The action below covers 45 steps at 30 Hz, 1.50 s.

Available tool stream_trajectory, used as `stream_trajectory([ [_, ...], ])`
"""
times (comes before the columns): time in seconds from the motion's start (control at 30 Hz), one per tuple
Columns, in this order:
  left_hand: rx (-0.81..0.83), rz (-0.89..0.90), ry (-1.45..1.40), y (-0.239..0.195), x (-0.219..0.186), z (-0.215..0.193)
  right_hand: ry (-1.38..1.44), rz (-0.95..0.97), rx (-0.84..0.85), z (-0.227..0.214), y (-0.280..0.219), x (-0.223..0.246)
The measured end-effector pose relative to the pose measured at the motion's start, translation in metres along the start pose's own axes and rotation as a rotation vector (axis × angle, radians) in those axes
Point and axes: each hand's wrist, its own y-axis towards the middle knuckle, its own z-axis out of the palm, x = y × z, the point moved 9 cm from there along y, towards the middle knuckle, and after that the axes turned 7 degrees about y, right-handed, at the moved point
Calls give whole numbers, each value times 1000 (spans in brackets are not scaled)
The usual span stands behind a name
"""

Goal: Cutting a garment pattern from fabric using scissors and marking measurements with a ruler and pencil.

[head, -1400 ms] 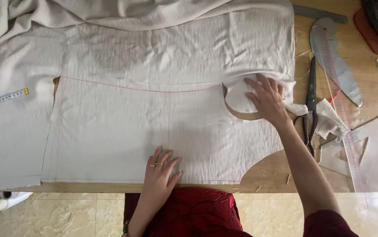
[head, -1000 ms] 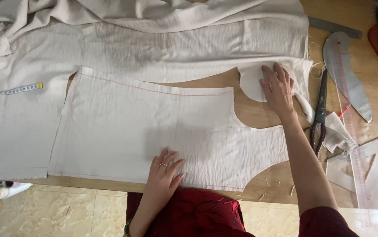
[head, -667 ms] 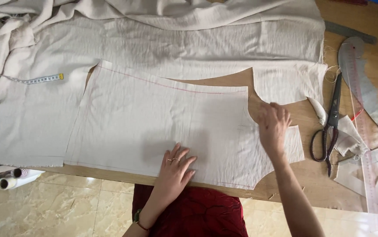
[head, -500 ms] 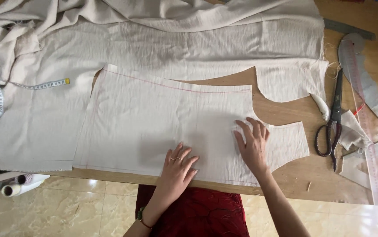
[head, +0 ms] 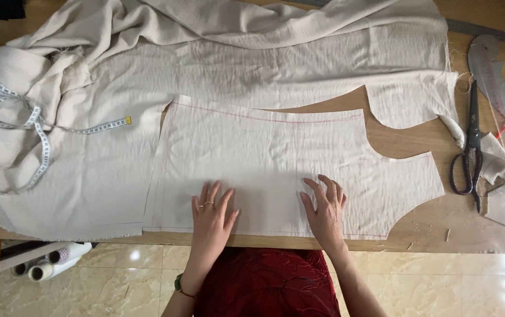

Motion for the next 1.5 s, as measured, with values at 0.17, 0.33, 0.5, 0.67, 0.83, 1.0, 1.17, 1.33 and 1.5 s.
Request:
stream_trajectory([
  [0.17,-39,27,82,11,20,2,14,90,-50,-1,-11,-3],
  [0.33,-61,96,116,23,-12,12,-24,203,-128,-36,-20,-77],
  [0.5,128,200,-32,36,-106,57,-200,173,-369,-133,-21,-216],
  [0.67,122,468,-158,58,-270,116,-322,295,-333,-193,-12,-355],
  [0.83,41,546,-133,131,-419,184,-241,372,-195,-198,9,-413],
  [1.0,-61,433,35,178,-481,145,-66,370,-162,-202,26,-398],
  [1.17,-181,431,128,185,-493,154,19,465,-100,-202,37,-379],
  [1.33,-246,494,125,173,-478,135,172,497,-170,-217,26,-390],
  [1.5,-148,520,-518,149,-418,91,667,726,-239,-243,-36,-355],
])
